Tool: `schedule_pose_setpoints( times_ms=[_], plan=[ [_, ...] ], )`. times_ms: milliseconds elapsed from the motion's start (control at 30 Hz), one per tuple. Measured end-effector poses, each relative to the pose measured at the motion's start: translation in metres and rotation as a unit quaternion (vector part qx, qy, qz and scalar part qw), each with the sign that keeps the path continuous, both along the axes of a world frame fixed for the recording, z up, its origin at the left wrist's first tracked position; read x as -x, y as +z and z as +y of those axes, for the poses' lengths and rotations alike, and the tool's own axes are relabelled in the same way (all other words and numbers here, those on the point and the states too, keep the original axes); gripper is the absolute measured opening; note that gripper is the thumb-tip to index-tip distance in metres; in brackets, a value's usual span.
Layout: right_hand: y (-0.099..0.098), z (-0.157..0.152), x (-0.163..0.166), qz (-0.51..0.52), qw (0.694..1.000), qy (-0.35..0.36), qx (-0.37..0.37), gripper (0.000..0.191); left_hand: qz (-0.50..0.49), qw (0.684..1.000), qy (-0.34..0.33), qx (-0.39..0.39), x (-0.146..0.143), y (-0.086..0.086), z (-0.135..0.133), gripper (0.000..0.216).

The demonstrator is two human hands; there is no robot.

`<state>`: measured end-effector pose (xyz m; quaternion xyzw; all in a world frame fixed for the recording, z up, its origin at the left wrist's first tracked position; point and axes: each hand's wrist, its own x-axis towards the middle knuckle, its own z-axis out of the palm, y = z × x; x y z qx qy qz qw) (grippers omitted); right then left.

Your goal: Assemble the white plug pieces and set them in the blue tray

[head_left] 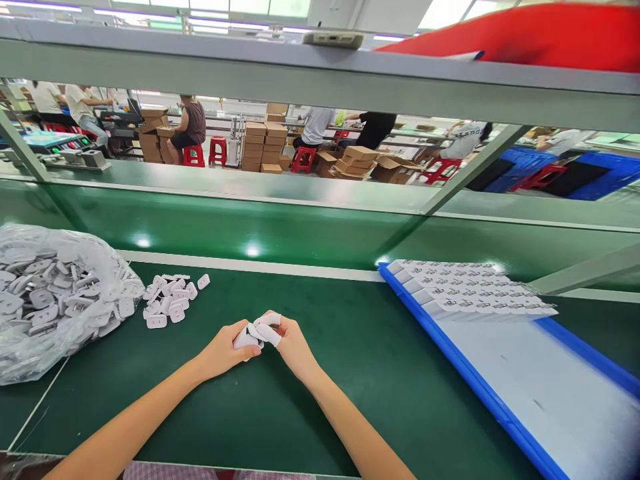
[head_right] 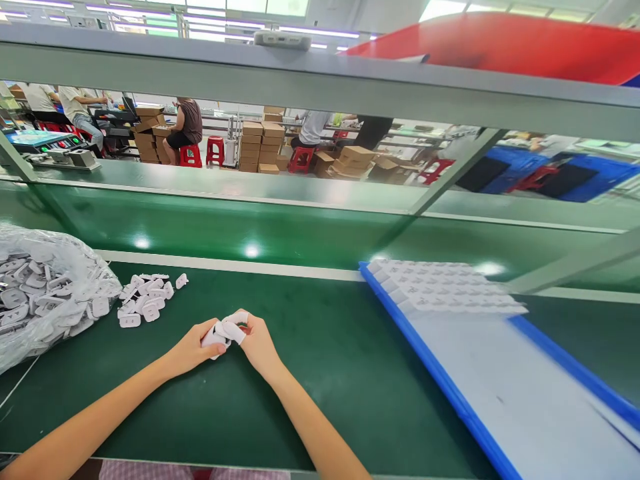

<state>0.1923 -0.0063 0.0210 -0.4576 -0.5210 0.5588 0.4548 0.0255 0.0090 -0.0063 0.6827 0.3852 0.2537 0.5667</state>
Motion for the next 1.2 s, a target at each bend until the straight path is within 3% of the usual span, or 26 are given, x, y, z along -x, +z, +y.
schedule_pose_setpoints(
  times_ms=[167, 500, 733, 1000, 1067, 1200],
  plan=[
    [-0.006, 0.001, 0.002, -0.003, 0.999, -0.039, 0.016, 0.028, 0.013, 1.000, 0.009, -0.001, -0.001, 0.000, 0.001, 0.031],
    [-0.014, 0.003, 0.007, 0.016, 0.999, -0.043, 0.018, 0.030, 0.029, 0.999, 0.025, 0.021, -0.001, -0.003, 0.000, 0.025],
    [-0.011, 0.002, 0.005, 0.005, 1.000, -0.004, 0.028, 0.025, -0.009, 0.999, 0.026, 0.035, 0.000, -0.008, -0.003, 0.043],
    [-0.015, 0.000, 0.012, 0.072, 0.989, 0.037, 0.127, 0.034, 0.038, 0.997, 0.033, -0.057, 0.003, -0.010, -0.006, 0.030],
    [-0.019, -0.003, 0.017, 0.071, 0.992, -0.012, 0.100, 0.032, 0.026, 0.997, 0.050, -0.056, 0.000, -0.010, -0.007, 0.028],
    [-0.025, -0.011, 0.022, 0.022, 0.994, -0.100, -0.035, 0.023, -0.091, 0.992, 0.085, 0.008, -0.009, -0.005, -0.008, 0.031]
  ],
)
